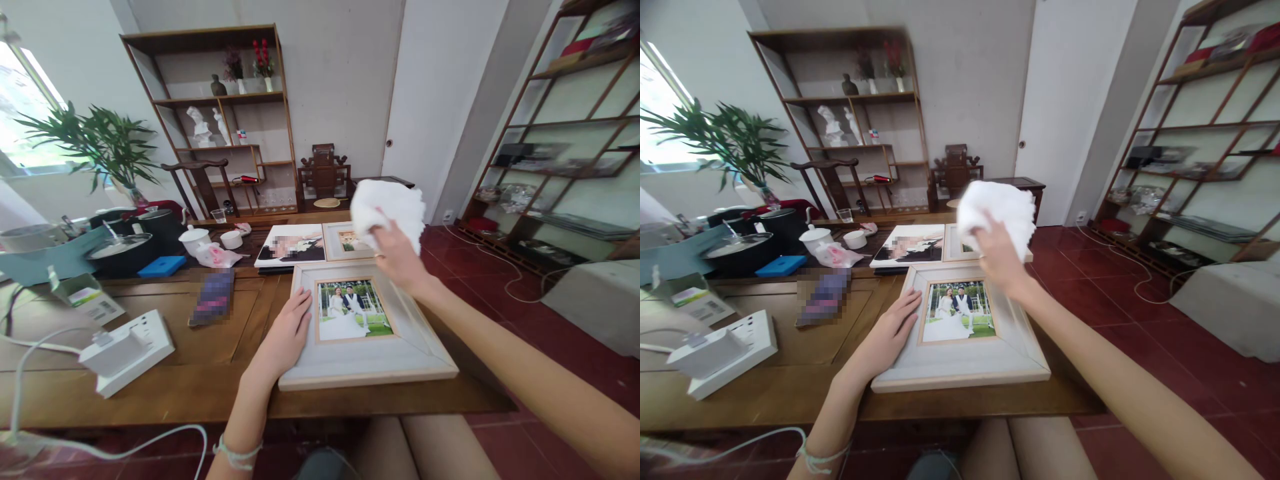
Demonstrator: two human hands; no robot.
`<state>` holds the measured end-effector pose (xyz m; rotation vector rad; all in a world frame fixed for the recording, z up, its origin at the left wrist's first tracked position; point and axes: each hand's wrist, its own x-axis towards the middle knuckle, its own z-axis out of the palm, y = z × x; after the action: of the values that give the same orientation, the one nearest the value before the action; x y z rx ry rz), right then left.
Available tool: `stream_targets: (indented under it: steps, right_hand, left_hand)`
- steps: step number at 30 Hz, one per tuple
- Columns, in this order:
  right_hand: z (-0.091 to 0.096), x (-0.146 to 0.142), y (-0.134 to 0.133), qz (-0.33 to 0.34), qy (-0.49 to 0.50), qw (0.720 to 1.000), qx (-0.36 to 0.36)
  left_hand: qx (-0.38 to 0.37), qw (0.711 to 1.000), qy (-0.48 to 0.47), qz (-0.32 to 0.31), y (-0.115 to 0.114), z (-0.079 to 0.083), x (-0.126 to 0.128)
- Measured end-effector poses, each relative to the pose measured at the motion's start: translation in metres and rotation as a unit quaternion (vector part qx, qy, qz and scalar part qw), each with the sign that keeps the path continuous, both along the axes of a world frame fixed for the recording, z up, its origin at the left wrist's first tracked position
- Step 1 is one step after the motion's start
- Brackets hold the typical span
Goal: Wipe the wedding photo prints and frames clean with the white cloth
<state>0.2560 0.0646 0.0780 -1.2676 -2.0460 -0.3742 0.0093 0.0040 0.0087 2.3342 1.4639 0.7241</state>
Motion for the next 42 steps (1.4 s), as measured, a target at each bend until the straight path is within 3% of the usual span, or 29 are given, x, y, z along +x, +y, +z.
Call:
stream_targets:
  steps: [2,4,6,11,19,22,25,28,31,34,37,42]
  right_hand:
    - [-0.014,-0.025,0.008,0.108,-0.112,0.987,-0.031]
    - [-0.028,-0.045,0.009,0.203,-0.209,0.953,-0.082]
    - [-0.039,-0.056,0.007,0.247,-0.255,0.927,-0.121]
    - [-0.041,-0.044,-0.001,0.216,-0.259,0.927,-0.163]
    - [-0.018,0.033,-0.007,0.129,-0.270,0.924,-0.236]
    - [-0.017,0.046,-0.017,0.101,-0.271,0.925,-0.247]
    - [-0.018,0.035,-0.044,0.080,-0.268,0.926,-0.252]
    - [-0.013,0.011,-0.088,0.073,-0.259,0.917,-0.293]
    - [-0.002,-0.011,-0.134,0.127,-0.237,0.894,-0.357]
    - [0.000,-0.024,-0.158,0.164,-0.205,0.883,-0.390]
    - [-0.013,-0.027,-0.152,0.169,-0.168,0.898,-0.370]
    - [-0.037,-0.012,-0.104,0.150,-0.161,0.929,-0.297]
  left_hand:
    - [0.003,1.000,-0.001,-0.001,0.000,0.001,0.000]
    - [0.010,1.000,-0.008,-0.009,0.000,0.001,0.001]
    - [0.017,1.000,-0.016,-0.018,0.000,0.002,0.001]
    - [0.000,1.000,-0.017,-0.007,0.000,0.001,0.000]
    - [-0.007,1.000,-0.013,-0.003,-0.002,0.002,0.000]
    - [-0.001,1.000,-0.011,-0.005,-0.002,0.002,0.000]
    - [0.005,1.000,-0.008,-0.002,-0.001,0.001,0.001]
    - [0.015,1.000,-0.011,0.000,0.000,0.000,0.002]
    - [0.018,1.000,-0.015,0.001,0.001,-0.001,0.002]
    - [0.017,1.000,-0.018,0.000,0.002,-0.003,0.002]
    - [0.015,1.000,-0.016,-0.004,0.003,-0.002,0.001]
    - [0.006,1.000,0.002,-0.006,0.002,0.000,0.001]
